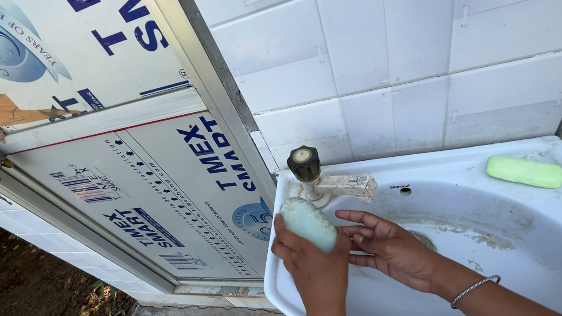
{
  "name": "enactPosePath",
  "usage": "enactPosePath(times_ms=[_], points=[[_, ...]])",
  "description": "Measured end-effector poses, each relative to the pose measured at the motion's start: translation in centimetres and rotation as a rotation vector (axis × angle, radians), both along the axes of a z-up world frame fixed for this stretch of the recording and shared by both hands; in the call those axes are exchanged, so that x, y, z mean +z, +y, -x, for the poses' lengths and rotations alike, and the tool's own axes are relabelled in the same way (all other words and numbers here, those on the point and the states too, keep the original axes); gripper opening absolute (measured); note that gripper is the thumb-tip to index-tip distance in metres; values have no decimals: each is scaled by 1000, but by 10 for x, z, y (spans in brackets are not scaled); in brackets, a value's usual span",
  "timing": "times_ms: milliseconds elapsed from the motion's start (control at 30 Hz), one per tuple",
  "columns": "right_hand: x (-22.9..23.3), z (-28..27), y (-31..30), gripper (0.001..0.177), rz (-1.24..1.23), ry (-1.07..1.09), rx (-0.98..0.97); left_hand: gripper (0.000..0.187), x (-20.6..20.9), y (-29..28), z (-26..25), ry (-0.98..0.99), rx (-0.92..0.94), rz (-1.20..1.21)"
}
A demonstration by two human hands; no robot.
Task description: The person scrubs a white ceramic sink using a green sponge and a bar of soap. They wipe the sink basin, faucet, and surrounding tiled wall, then rinse the sponge under running water from the tap.
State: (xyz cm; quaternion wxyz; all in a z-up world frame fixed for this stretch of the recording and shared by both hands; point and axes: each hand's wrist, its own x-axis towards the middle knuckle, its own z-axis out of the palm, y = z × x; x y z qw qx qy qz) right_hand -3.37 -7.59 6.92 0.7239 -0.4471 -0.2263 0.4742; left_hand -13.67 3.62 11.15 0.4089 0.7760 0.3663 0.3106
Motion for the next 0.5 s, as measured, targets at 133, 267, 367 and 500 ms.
enactPosePath(times_ms=[133,267,367,500], points=[[4,6,2,68,-3,-10,60,102,26,13,-9,241,49,-1],[5,8,2,65,113,-41,26,100,39,28,-33,360,90,-104],[5,6,0,56,155,-54,-10,103,46,39,-41,456,66,-93],[-2,5,0,51,164,-73,-41,105,46,44,-35,539,-41,18]])
